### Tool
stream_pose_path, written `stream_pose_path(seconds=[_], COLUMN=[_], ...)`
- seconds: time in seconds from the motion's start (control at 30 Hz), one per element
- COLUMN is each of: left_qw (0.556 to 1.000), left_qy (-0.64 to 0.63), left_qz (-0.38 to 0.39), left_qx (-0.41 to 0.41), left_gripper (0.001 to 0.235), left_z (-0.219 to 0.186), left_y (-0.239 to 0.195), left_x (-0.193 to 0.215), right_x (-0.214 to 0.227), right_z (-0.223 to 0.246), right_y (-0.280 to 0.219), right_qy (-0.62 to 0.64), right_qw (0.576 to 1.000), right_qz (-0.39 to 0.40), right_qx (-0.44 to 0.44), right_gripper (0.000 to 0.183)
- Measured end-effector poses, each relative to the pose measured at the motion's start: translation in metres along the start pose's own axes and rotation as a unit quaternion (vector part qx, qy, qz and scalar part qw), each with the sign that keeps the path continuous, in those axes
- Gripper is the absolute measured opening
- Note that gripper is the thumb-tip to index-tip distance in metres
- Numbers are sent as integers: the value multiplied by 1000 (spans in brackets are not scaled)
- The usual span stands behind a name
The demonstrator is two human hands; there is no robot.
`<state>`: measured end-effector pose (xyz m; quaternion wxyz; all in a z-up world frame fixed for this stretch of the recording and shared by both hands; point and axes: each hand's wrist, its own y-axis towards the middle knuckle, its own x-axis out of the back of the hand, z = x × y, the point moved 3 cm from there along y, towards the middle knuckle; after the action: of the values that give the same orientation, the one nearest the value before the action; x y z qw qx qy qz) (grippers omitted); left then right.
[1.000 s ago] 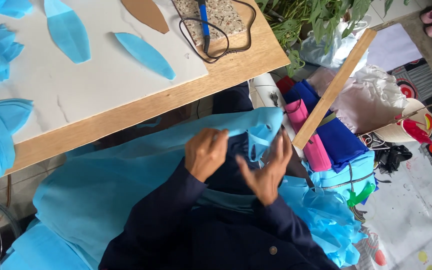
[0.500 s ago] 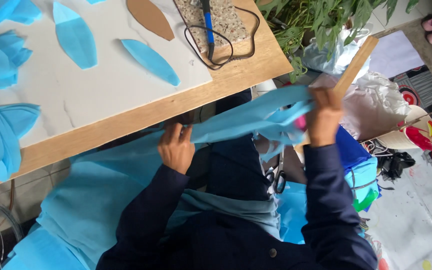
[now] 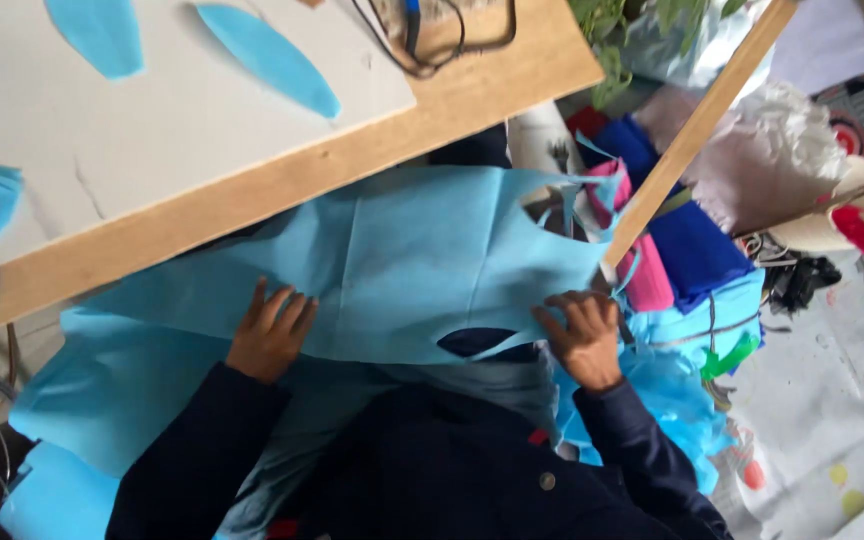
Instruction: Cutting out specific patterns from blue fabric using a pair of scissors
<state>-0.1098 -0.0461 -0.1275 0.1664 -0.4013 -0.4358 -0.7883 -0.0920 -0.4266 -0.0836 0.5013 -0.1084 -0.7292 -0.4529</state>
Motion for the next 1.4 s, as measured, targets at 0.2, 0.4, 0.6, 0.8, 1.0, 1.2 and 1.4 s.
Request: stream_pose_path(seconds=[0.2, 0.4, 0.6, 0.8, 1.0, 1.2, 1.4], left_qw=[993, 965, 910, 921, 947, 979, 994], left_qy=[-110, -255, -385, -342, -257, -96, -9], left_qz=[29, 56, 135, 98, 88, 52, -79], left_qx=[24, 32, 75, 155, 171, 171, 71], left_gripper=[14, 15, 43, 24, 4, 16, 24], left_z=[-12, -19, -1, 17, 21, 23, 22], left_y=[-15, -3, -16, -27, -32, -18, 24], left_x=[-11, -5, -38, -72, -90, -78, -64], right_x=[-8, -10, -10, -19, -48, -50, -52], right_z=[18, 19, 12, 7, 3, 13, 17], right_y=[-31, -47, -41, -39, -62, -57, -64], right_qy=[80, 134, 278, 309, 342, 333, 289], right_qw=[994, 984, 939, 904, 853, 823, 823], right_qz=[-5, -20, 1, 1, 22, 8, -1], right_qx=[-72, -114, -204, -294, -394, -460, -489], right_gripper=[32, 29, 37, 10, 17, 23, 24])
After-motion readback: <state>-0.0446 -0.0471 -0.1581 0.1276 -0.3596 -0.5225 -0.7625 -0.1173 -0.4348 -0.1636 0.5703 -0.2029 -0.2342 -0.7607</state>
